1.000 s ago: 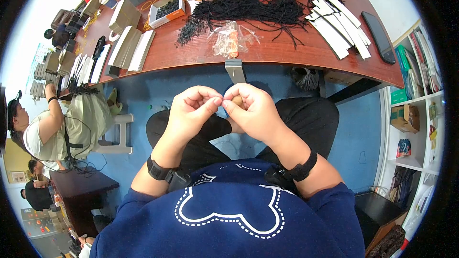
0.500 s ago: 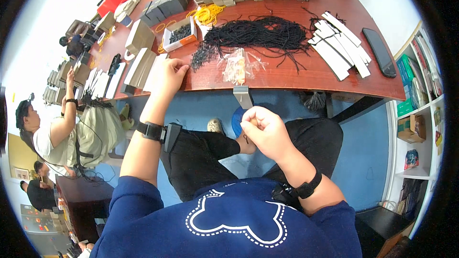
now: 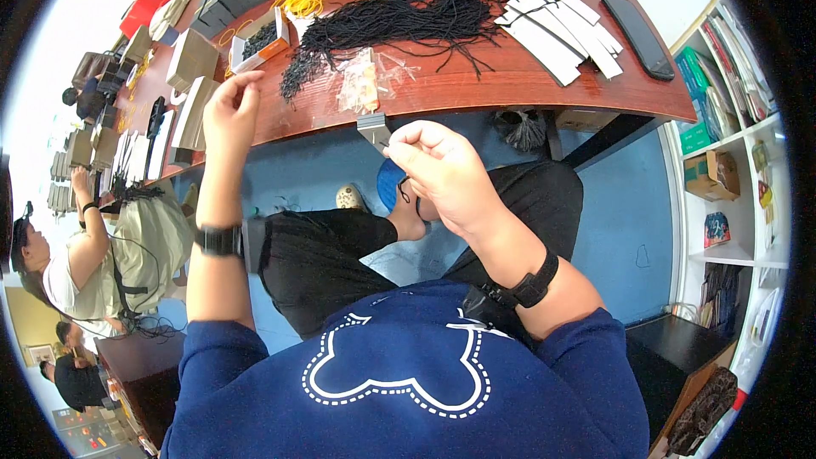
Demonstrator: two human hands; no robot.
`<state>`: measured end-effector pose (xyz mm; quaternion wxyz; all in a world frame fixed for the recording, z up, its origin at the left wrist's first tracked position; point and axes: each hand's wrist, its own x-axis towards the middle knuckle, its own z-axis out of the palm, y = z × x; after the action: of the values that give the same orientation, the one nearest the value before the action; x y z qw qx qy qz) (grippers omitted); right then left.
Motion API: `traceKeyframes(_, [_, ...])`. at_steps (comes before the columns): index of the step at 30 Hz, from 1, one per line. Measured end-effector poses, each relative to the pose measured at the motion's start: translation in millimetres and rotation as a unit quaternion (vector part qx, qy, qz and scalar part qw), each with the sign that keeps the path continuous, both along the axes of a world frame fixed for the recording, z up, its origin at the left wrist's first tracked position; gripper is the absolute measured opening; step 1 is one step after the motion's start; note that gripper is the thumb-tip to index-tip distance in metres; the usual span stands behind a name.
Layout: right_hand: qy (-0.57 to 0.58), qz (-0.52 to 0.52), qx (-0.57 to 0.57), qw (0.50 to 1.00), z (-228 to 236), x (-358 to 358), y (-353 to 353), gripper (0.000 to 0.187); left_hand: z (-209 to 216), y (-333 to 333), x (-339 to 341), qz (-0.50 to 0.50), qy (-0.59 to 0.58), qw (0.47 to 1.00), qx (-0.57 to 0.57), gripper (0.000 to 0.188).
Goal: Assembling or knotting small black cords with white paper tags in a production environment.
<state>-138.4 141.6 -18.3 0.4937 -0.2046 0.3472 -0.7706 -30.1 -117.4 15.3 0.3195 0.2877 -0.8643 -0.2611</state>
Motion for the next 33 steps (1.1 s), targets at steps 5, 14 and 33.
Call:
traceKeyframes(5, [0.041,-0.026,0.042,0.998,7,13,-4,0.007,-9,105,16,-0.208,0.078,0.96,0.172,0.013])
traceKeyframes(14, [0.203,-0.125,0.054,0.97,0,30,-11,0.001,-21,143,21,-0.187,0.205,0.882,0.381,0.024])
traceKeyframes(33, [0.272,-0.17,0.09,0.943,-4,33,-18,0.006,-22,143,23,-0.148,0.114,0.963,0.194,0.025])
